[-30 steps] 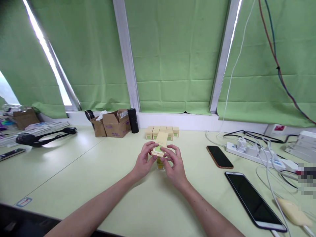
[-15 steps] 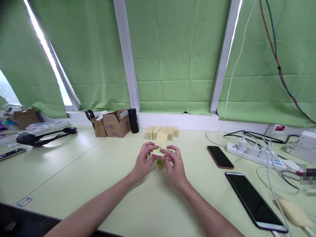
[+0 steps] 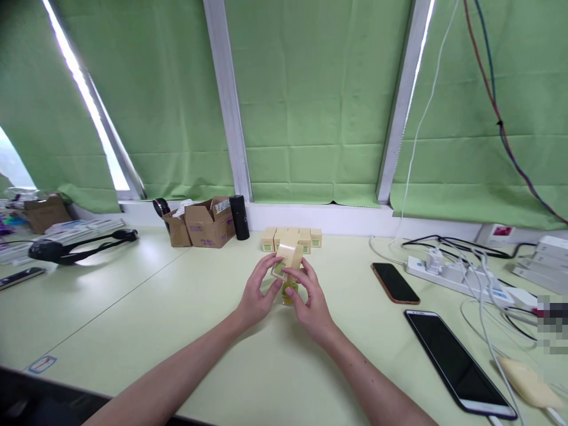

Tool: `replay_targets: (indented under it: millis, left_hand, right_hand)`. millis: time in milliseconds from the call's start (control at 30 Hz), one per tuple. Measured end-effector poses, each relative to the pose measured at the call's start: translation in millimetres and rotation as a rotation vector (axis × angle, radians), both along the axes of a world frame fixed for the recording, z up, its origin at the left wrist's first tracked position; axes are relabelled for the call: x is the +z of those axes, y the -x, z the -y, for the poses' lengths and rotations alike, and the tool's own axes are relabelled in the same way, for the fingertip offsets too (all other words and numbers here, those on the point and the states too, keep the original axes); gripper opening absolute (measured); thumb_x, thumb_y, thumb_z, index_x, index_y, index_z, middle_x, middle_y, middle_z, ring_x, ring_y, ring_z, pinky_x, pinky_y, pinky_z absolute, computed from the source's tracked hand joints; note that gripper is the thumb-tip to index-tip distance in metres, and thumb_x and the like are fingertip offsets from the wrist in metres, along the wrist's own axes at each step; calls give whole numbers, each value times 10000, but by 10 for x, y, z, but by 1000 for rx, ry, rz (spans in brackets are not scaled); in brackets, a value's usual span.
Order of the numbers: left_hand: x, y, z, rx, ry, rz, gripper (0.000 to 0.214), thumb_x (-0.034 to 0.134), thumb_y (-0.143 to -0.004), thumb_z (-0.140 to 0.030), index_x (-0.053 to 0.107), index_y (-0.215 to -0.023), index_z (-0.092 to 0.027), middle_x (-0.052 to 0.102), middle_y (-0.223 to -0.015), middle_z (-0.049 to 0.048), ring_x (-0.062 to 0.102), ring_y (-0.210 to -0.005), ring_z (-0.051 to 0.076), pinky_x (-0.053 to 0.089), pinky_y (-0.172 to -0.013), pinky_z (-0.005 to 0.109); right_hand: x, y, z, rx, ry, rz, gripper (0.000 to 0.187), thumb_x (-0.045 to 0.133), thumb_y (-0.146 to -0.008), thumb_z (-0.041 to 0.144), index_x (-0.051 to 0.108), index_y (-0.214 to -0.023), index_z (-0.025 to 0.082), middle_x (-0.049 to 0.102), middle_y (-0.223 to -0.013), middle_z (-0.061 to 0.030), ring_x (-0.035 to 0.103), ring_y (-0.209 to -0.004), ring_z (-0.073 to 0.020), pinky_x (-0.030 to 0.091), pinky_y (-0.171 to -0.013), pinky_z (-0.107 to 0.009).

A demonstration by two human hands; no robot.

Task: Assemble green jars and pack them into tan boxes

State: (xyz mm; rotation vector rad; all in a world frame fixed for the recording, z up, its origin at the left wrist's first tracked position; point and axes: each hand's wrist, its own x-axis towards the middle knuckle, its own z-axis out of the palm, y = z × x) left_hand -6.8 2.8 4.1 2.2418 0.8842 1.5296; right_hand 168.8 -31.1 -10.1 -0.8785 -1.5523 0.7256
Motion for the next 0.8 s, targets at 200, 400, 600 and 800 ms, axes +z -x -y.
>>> replay_targets:
  millis: [200, 400, 600, 800]
  left_hand:
    - [-29, 5, -29, 16, 14, 30, 492, 559, -1009, -349, 447, -1480, -262, 477, -1534, 131, 429, -1450, 287, 389, -1186, 481]
    - [-19, 2, -41, 12, 119, 126, 544, 589, -989, -415, 401, -1461, -223, 485, -1513, 160, 490, -1382, 299, 397, -1132, 471]
    - [42, 12, -47, -21, 262, 252, 618, 708, -907, -453, 398, -1386, -215, 640, -1316, 150, 626, -1176, 276, 463, -973, 399]
    - [42, 77, -182, 12, 318, 402, 533, 728, -877, -469, 532, -1281, -181, 691, -1229, 139, 643, -1116, 261, 472, -920, 361]
  right_hand:
    - [-18, 1, 13, -18, -128, 90, 539, 570, -996, 375, 453, -1522, 398, 284, -1688, -33, 285, -1552, -290, 381, -1206, -543]
    - [18, 28, 60, 14, -255, 185, 624, 512, -1015, 286, 303, -1595, 384, 217, -1718, -27, 190, -1589, -272, 273, -1263, -573]
    - [52, 43, 112, 90, -358, 308, 631, 425, -1019, 166, 289, -1604, 358, 273, -1700, -2, 169, -1594, -233, 280, -1276, -543]
    - [-47, -1, 21, -97, -366, 388, 529, 464, -985, 155, 453, -1493, 303, 574, -1494, -54, 479, -1441, -239, 454, -1179, -490]
